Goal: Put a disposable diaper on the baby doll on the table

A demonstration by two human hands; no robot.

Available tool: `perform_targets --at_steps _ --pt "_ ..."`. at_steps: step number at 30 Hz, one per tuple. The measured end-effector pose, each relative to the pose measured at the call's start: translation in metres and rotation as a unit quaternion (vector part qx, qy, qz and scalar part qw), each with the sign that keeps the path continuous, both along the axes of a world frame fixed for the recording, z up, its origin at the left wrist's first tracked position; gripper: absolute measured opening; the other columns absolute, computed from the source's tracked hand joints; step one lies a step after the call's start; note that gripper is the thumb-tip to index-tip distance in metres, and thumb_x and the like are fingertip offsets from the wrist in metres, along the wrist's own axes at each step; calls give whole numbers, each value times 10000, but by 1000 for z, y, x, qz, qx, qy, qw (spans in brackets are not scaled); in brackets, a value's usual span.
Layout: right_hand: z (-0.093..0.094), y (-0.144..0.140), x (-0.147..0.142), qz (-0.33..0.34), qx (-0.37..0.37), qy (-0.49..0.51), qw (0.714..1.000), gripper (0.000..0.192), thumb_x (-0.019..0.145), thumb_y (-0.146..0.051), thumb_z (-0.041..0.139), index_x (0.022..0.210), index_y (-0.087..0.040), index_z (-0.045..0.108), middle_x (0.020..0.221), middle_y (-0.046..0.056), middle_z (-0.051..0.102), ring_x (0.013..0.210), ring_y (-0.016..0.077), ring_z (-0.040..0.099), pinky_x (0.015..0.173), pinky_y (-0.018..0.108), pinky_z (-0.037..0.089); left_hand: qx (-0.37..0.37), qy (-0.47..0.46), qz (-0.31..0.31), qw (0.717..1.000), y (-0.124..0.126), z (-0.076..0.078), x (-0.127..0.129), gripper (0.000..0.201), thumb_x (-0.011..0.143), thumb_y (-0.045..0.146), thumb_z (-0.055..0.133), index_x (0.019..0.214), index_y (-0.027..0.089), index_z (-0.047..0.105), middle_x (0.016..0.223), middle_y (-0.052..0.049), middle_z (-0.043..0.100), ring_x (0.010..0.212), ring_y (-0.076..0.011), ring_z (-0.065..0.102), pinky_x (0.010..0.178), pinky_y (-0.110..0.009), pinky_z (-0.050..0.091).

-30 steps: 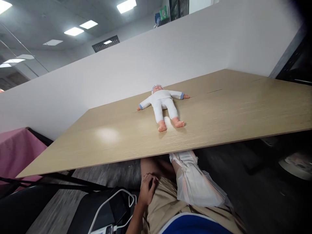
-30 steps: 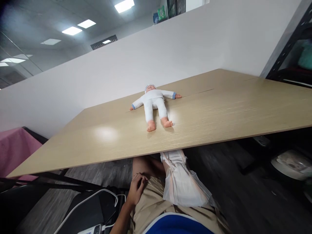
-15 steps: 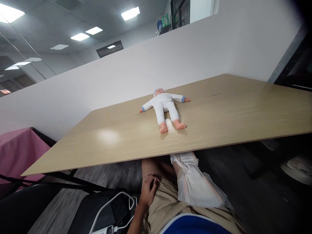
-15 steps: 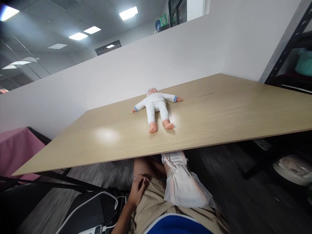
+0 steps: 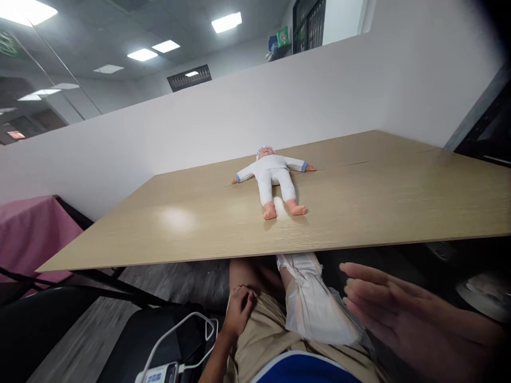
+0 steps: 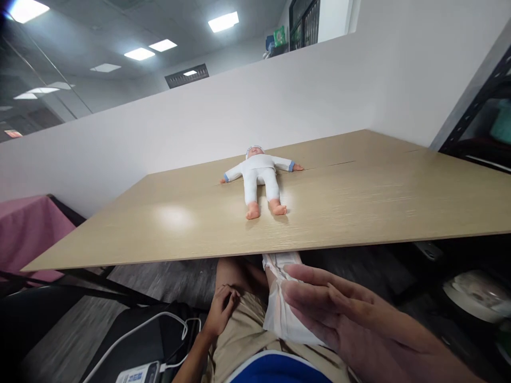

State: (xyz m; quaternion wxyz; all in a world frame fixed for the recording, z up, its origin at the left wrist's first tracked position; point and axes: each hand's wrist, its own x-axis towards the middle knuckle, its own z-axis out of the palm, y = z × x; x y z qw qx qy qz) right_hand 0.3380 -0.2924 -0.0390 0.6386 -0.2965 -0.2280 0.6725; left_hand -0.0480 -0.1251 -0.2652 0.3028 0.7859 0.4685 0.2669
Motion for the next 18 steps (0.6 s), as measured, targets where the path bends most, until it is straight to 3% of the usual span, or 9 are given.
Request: perform_targets --at_steps 2,4,6,10,13,15,18 --pt "-3 13 -8 41 -31 17 999 388 968 -537 860 1293 -325 873 1469 141 792 1438 365 707 1297 624 473 -18 -24 21 999 -4 10 11 535 1135 640 453 1013 233 777 1048 -123 789 1052 -310 697 1039 -480 532" --pt "-8 23 -24 62 -45 33 997 466 887 -550 946 1282 -312 876 1467 131 796 1439 353 709 1340 612 423 -33 -85 59 994 -14 30 30 522 1132 639 472 1056 230 787 1094 -122 797 1087 -310 711 1050 -472 544" --pt "-15 29 -43 53 -47 45 997 507 840 -513 1007 1276 -287 878 1431 132 815 1380 322 748 1350 578 421 -37 -161 83 983 -29 59 54 474 1130 612 506 1107 227 782 1123 -114 789 1113 -296 718 1044 -441 563" --pt "-29 37 -77 25 -64 62 996 511 809 -391 1060 1258 -226 878 1298 117 860 1196 233 811 1276 443 515 -18 -265 71 961 -62 132 98 328 1088 545 650 1137 238 757 1120 -85 742 1082 -252 717 986 -365 597" --pt "-36 39 -95 17 -74 77 994 500 770 -360 1086 1200 -205 882 1182 84 876 1081 192 818 1179 379 577 11 -303 67 951 -78 171 116 329 1060 552 704 1162 243 753 1089 -81 732 1034 -241 727 949 -361 629" --pt "-37 38 -103 11 -72 85 994 492 745 -362 1100 1159 -209 883 1120 63 878 1054 185 815 1145 372 591 24 -308 57 949 -84 183 122 345 1036 566 740 1174 251 770 1074 -83 744 1037 -250 737 939 -371 646" --pt "-35 36 -110 0 -67 90 994 470 729 -374 1108 1115 -225 886 1077 49 879 1047 185 813 1120 369 596 23 -296 45 954 -88 185 125 348 1019 589 759 1118 257 795 1059 -91 764 1045 -265 751 920 -386 660"
